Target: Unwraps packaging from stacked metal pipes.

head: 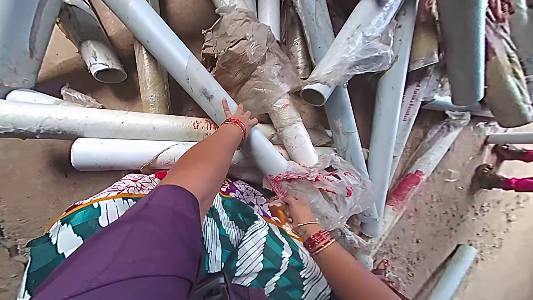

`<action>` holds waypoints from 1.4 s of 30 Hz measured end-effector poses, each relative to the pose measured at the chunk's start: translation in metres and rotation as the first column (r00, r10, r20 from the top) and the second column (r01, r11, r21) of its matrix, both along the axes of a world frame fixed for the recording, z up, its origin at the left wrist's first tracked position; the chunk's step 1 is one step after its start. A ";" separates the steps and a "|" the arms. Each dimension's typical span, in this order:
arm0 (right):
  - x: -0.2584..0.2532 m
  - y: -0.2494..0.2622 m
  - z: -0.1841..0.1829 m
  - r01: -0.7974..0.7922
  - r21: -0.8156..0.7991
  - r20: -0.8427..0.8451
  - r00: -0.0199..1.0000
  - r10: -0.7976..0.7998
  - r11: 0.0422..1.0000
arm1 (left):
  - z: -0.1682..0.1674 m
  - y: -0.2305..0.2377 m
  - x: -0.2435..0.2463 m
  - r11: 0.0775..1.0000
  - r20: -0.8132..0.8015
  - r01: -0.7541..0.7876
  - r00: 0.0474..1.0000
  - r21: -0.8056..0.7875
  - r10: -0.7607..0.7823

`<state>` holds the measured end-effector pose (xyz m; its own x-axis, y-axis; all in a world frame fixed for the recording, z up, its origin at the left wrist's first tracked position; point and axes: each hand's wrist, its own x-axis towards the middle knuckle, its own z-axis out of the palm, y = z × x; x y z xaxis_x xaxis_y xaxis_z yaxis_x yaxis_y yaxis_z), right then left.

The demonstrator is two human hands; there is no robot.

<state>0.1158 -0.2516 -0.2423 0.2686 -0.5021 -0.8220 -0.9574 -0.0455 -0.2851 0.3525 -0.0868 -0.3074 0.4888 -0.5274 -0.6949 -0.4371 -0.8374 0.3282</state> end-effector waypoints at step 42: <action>0.021 -0.035 0.020 -0.799 -0.494 0.010 0.388 0.922 0.342 | 0.008 -0.044 -0.088 0.904 -0.039 0.259 0.957 -0.342 -0.289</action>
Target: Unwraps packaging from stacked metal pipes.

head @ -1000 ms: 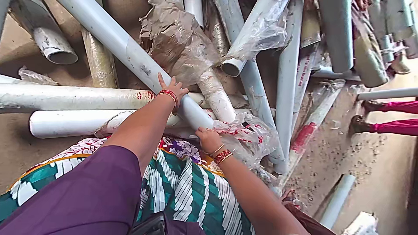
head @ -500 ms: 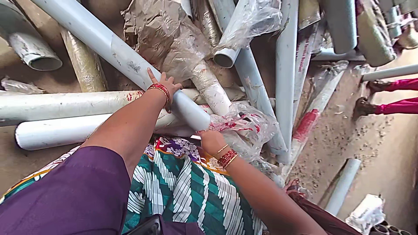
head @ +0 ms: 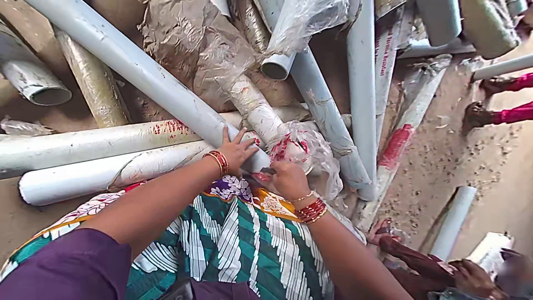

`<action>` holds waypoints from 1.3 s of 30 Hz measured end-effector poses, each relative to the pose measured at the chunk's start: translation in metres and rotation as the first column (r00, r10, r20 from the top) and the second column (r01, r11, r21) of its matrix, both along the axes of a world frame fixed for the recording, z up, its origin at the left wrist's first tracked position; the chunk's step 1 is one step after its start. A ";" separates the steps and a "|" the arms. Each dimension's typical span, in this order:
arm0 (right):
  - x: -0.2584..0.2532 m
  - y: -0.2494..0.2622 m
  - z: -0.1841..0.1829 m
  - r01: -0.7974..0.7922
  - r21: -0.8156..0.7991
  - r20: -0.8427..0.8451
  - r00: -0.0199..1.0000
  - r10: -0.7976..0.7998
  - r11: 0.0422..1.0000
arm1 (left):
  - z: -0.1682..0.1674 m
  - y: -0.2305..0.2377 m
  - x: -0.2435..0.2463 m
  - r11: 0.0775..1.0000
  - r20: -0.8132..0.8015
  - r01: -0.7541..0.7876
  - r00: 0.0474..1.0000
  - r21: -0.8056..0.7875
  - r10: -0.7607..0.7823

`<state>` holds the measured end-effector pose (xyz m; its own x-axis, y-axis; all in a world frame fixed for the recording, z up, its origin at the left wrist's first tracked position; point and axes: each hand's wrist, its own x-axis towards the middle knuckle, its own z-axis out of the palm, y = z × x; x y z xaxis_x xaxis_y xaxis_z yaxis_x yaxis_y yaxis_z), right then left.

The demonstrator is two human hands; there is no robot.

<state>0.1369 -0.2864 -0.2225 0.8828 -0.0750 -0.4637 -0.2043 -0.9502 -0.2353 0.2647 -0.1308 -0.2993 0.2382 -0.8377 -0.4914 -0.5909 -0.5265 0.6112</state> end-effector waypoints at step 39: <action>0.037 -0.020 -0.014 -0.406 -0.110 -0.463 0.829 0.315 0.907 | -0.012 -0.027 0.056 0.966 0.148 -0.067 0.988 0.251 0.030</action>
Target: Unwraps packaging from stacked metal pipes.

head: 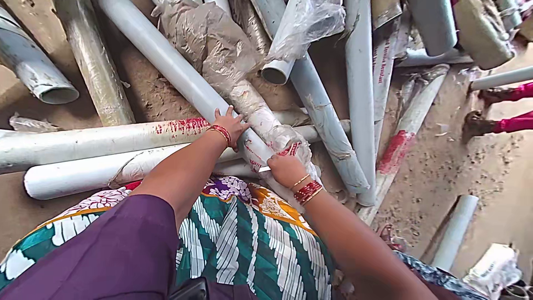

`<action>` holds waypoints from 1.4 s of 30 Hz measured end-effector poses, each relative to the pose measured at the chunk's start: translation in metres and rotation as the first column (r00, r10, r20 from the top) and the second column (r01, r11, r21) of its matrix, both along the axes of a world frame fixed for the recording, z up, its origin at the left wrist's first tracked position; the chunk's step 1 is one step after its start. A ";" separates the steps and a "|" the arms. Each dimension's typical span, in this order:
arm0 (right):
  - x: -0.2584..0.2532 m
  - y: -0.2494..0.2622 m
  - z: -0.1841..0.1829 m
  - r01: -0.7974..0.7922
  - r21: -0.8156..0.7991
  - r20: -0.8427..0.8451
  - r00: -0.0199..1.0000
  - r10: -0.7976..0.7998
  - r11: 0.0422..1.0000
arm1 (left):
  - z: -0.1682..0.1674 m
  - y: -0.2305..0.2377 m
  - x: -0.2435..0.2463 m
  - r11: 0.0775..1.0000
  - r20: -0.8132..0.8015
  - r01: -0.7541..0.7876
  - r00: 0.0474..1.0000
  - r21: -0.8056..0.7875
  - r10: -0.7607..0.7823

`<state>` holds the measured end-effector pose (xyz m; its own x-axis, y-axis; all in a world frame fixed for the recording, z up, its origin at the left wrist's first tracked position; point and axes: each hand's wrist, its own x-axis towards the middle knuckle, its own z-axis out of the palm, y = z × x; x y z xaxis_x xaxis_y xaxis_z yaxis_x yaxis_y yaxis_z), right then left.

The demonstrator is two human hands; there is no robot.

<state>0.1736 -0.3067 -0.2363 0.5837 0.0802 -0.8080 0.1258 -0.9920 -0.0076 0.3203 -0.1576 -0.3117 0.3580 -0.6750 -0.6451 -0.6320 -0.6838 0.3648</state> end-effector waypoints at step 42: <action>-0.007 -0.009 0.075 0.604 0.023 0.469 0.697 -0.542 0.797 | -0.005 -0.003 -0.013 0.984 -0.027 -0.108 0.994 -0.139 0.105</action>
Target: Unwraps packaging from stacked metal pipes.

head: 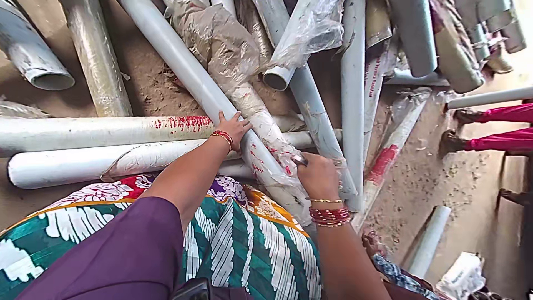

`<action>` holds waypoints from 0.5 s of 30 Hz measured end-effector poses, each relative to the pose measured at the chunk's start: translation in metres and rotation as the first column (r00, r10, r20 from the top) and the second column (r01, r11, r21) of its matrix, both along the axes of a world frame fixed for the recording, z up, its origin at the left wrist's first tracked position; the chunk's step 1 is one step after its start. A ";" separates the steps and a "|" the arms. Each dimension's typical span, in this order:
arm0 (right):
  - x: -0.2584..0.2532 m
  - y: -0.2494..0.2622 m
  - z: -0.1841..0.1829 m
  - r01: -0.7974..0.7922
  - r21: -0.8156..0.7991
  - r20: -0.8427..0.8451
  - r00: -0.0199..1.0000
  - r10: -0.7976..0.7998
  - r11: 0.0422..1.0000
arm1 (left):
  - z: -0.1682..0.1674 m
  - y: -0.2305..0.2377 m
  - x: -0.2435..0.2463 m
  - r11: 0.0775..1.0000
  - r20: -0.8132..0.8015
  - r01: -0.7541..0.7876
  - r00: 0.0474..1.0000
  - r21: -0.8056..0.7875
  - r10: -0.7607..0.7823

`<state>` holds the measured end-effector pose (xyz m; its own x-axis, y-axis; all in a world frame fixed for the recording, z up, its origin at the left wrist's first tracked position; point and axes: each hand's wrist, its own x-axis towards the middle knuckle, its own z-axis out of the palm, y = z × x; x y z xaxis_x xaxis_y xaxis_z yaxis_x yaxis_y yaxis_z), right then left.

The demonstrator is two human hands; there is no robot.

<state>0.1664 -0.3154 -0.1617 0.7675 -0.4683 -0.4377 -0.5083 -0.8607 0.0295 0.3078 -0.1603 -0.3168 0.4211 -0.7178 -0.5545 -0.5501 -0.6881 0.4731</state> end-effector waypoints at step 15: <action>-0.010 0.029 -0.061 0.098 0.739 -0.297 0.935 0.192 0.667 | 0.001 0.003 0.006 1.000 -0.004 0.009 1.000 -0.008 -0.009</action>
<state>0.1561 -0.2865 -0.2226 0.5231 0.1499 -0.8390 -0.5498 -0.6928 -0.4666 0.3136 -0.1576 -0.3157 0.4122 -0.7264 -0.5499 -0.5548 -0.6789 0.4810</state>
